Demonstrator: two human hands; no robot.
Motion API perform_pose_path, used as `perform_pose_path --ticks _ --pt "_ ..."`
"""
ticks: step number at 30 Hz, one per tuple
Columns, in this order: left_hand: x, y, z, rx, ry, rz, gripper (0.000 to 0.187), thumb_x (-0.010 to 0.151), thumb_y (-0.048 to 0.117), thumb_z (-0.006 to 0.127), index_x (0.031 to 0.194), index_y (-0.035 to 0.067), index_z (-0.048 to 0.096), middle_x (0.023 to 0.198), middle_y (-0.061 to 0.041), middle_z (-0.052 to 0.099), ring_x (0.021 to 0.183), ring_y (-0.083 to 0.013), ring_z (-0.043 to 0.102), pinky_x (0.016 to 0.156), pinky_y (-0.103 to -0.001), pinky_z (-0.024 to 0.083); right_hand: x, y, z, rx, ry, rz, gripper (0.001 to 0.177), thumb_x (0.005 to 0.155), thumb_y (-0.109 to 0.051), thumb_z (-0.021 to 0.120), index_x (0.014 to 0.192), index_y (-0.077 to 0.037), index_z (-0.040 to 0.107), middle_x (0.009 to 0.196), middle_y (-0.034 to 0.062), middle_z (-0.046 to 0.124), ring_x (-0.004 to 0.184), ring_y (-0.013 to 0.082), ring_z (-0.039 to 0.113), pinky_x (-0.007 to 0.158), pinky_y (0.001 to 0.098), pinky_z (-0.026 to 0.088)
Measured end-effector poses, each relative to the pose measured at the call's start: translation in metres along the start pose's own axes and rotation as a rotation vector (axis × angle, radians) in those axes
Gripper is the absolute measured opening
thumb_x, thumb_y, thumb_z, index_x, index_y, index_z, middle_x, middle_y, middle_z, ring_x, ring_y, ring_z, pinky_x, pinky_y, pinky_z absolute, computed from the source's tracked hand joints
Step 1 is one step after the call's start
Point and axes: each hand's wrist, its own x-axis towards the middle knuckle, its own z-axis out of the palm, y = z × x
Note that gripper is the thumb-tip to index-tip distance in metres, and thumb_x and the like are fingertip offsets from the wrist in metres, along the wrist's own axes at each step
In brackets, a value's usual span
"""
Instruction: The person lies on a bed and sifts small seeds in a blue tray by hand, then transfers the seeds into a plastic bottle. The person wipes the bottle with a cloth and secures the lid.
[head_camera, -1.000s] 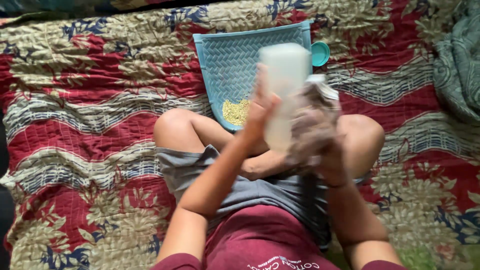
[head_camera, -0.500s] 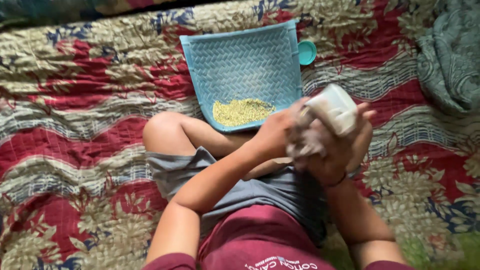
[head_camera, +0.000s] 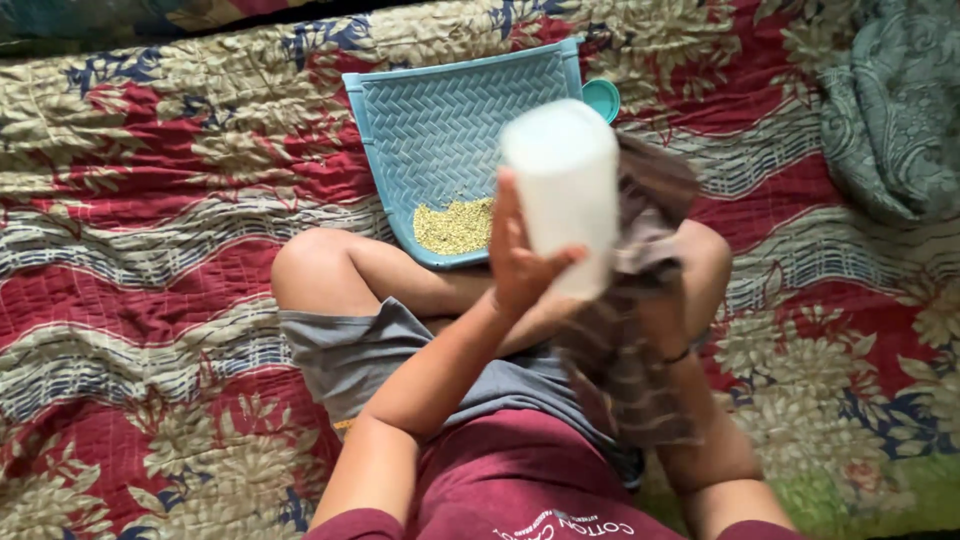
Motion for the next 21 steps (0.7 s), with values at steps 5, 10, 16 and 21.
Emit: perform_pose_path --ticks 5,10,16,21 --pt "0.048 0.008 -0.069 0.014 0.535 0.074 0.123 0.085 0.059 0.083 0.166 0.004 0.008 0.164 -0.017 0.031 0.151 -0.0306 0.038 0.129 -0.046 0.031 0.018 -0.02 -0.058 0.078 -0.204 0.094 0.035 0.086 -0.006 0.062 0.12 0.0 0.063 0.112 0.0047 0.068 0.101 0.0158 0.064 0.09 0.0292 0.053" --pt "0.079 0.052 -0.177 -0.473 0.658 -0.227 0.087 0.088 0.054 0.068 0.153 0.008 0.032 0.146 -0.014 0.048 0.134 -0.0353 0.05 0.115 -0.053 0.043 0.088 -0.071 -0.127 -0.247 0.398 -0.299 0.023 0.117 -0.012 0.068 0.133 0.004 0.069 0.124 0.0094 0.072 0.109 0.0161 0.068 0.098 0.0302 0.057" --pt "0.033 0.033 -0.232 -0.521 0.63 -0.313 0.069 0.095 0.049 0.061 0.146 0.004 0.048 0.137 -0.015 0.059 0.126 -0.035 0.059 0.109 -0.05 0.05 0.169 0.021 -0.146 -1.266 0.044 -0.058 0.025 0.1 -0.009 0.064 0.124 -0.003 0.066 0.118 0.0261 0.071 0.109 0.0481 0.065 0.093 0.0532 0.052" --pt "-0.021 -0.01 -0.278 -0.186 0.776 -0.193 0.067 0.101 0.046 0.06 0.146 -0.002 0.049 0.138 -0.017 0.058 0.129 -0.0346 0.059 0.114 -0.05 0.05 0.155 0.068 -0.064 -1.095 -0.185 0.182 0.06 0.083 -0.045 0.081 0.129 -0.007 0.071 0.12 0.0224 0.073 0.109 0.0386 0.07 0.097 0.0461 0.054"
